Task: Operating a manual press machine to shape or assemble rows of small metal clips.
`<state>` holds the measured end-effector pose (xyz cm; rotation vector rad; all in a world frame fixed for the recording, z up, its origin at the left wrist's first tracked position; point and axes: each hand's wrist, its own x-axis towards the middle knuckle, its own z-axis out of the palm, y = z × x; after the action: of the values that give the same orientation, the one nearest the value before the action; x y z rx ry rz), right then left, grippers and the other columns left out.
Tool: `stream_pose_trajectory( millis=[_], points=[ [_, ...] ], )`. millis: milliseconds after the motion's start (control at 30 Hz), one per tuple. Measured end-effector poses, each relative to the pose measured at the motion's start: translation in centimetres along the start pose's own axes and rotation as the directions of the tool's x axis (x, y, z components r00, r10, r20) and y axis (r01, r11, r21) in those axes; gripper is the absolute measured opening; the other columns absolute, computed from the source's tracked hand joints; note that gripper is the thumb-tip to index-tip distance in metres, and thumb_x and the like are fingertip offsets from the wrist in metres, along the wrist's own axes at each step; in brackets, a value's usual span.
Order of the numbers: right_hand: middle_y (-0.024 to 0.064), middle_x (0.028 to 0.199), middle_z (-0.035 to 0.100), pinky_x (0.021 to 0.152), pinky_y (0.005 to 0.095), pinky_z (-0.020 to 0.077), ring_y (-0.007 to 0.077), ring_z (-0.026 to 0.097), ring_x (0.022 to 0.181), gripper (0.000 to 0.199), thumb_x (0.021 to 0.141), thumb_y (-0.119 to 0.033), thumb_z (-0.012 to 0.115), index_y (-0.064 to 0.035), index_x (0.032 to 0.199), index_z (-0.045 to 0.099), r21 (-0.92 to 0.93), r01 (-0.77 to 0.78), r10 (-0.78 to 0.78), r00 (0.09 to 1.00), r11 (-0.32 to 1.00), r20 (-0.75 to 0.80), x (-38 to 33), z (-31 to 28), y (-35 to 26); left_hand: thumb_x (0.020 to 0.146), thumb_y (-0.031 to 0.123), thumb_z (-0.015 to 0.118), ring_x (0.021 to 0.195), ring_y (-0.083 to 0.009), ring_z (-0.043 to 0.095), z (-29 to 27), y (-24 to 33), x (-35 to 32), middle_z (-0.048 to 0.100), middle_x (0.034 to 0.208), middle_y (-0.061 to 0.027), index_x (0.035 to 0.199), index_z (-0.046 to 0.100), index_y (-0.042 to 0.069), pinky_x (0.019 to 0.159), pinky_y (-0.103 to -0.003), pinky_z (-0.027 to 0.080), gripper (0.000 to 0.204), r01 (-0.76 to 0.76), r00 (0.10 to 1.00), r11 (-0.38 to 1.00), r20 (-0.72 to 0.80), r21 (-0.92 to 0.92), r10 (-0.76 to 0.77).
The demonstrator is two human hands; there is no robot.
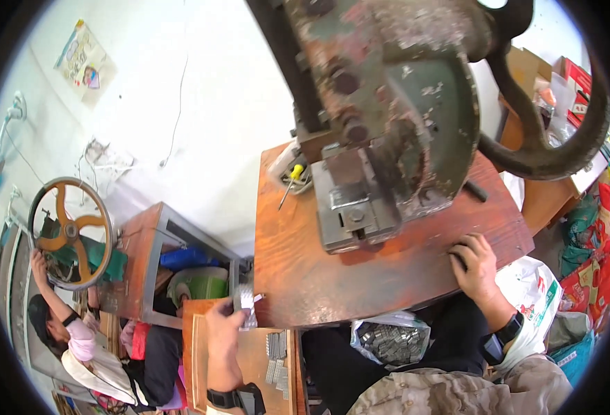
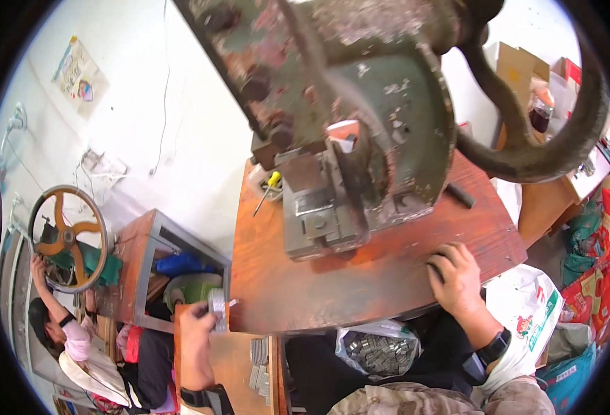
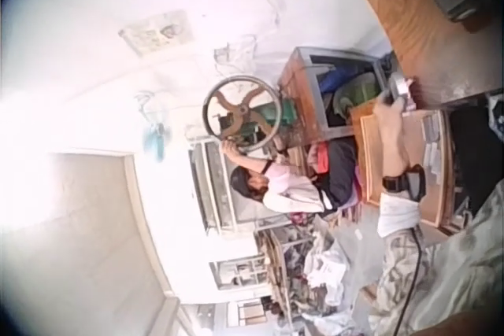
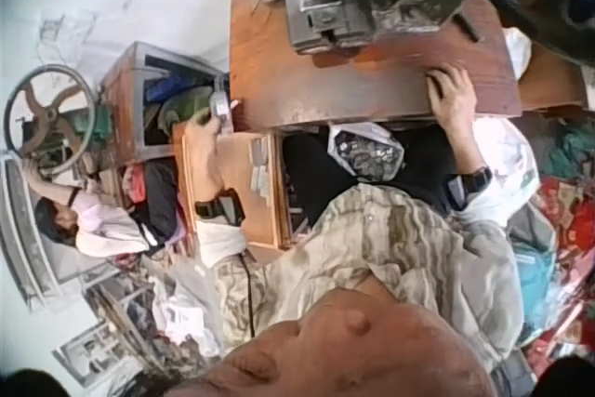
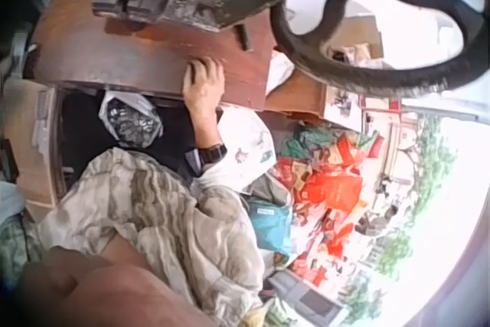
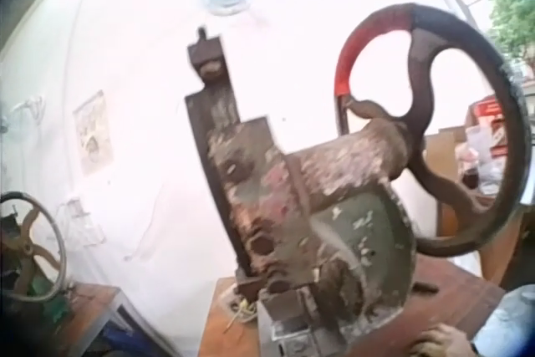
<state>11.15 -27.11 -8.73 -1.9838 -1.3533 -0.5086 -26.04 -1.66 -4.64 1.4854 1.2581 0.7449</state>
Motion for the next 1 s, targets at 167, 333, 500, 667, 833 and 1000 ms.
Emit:
stream_pose_trajectory(
  millis=[167,333,500,667,833,1000],
  points=[
    [0.0109,0.093,0.059,0.077,0.0393,0.0470,0.0305,0.055,0.092,0.017,0.067,-0.008,0.067,-0.0048,0.083,0.063,-0.003,0.004,-0.004,1.000,1.000,-0.011,-0.6,-0.5,1.0,0.066,0.002,0.066,0.068,-0.0138,0.059,11.1,11.3,4.5,0.064,0.082,-0.0102,0.098,0.060,-0.013,0.060,-0.027,0.048,0.036,-0.280,0.943,0.948,0.229,0.153,0.242],
    [0.0089,0.096,0.058,0.076,0.0387,0.0459,0.0291,0.054,0.094,0.018,0.068,-0.011,0.067,-0.0066,0.085,0.063,0.019,0.030,-0.030,1.000,0.999,-0.007,-0.5,-0.4,1.4,0.060,0.019,0.072,0.072,-0.0244,0.066,18.4,15.5,6.3,0.067,0.075,-0.0183,0.086,0.066,-0.007,0.067,-0.035,0.051,0.037,-0.486,0.874,0.744,0.234,0.458,0.426],
    [0.0109,0.095,0.059,0.075,0.0400,0.0472,0.0311,0.055,0.093,0.022,0.065,-0.009,0.069,-0.0051,0.086,0.063,0.046,0.027,-0.027,1.000,0.999,-0.008,-0.4,-0.9,1.4,0.063,0.024,0.076,0.078,-0.0349,0.065,21.6,15.5,6.7,0.066,0.080,-0.0235,0.087,0.066,-0.006,0.070,-0.040,0.050,0.040,-0.625,0.772,0.703,0.136,0.340,0.620],
    [0.0092,0.098,0.058,0.078,0.0398,0.0458,0.0292,0.053,0.096,0.021,0.068,-0.011,0.067,-0.0063,0.088,0.062,0.065,0.015,-0.015,1.000,0.998,0.006,-0.7,-0.9,1.8,0.078,0.010,0.064,0.090,-0.0212,0.063,20.0,14.7,7.4,0.067,0.097,-0.0140,0.104,0.062,-0.005,0.079,-0.031,0.047,0.030,-0.368,0.827,0.928,0.438,-0.050,0.352],
    [0.0115,0.098,0.057,0.080,0.0418,0.0459,0.0313,0.054,0.094,0.021,0.070,-0.008,0.067,-0.0029,0.089,0.061,0.280,0.094,-0.094,0.996,0.955,-0.013,1.5,-0.6,0.1,0.079,-0.002,0.054,0.092,-0.0201,0.059,20.3,10.6,9.9,0.064,0.098,-0.0118,0.101,0.060,-0.005,0.081,-0.030,0.044,0.023,-0.492,0.827,0.867,0.269,-0.080,0.494],
    [0.0168,0.100,0.057,0.081,0.0432,0.0452,0.0372,0.053,0.095,0.027,0.073,-0.014,0.069,-0.0008,0.095,0.059,0.435,0.128,-0.098,0.991,0.891,-0.091,10.3,2.8,-4.4,0.076,-0.002,0.053,0.096,-0.0336,0.055,21.7,9.0,10.6,0.060,0.099,-0.0175,0.105,0.061,0.002,0.085,-0.037,0.043,0.030,-0.679,0.730,0.732,0.159,0.059,0.664]
  ],
)
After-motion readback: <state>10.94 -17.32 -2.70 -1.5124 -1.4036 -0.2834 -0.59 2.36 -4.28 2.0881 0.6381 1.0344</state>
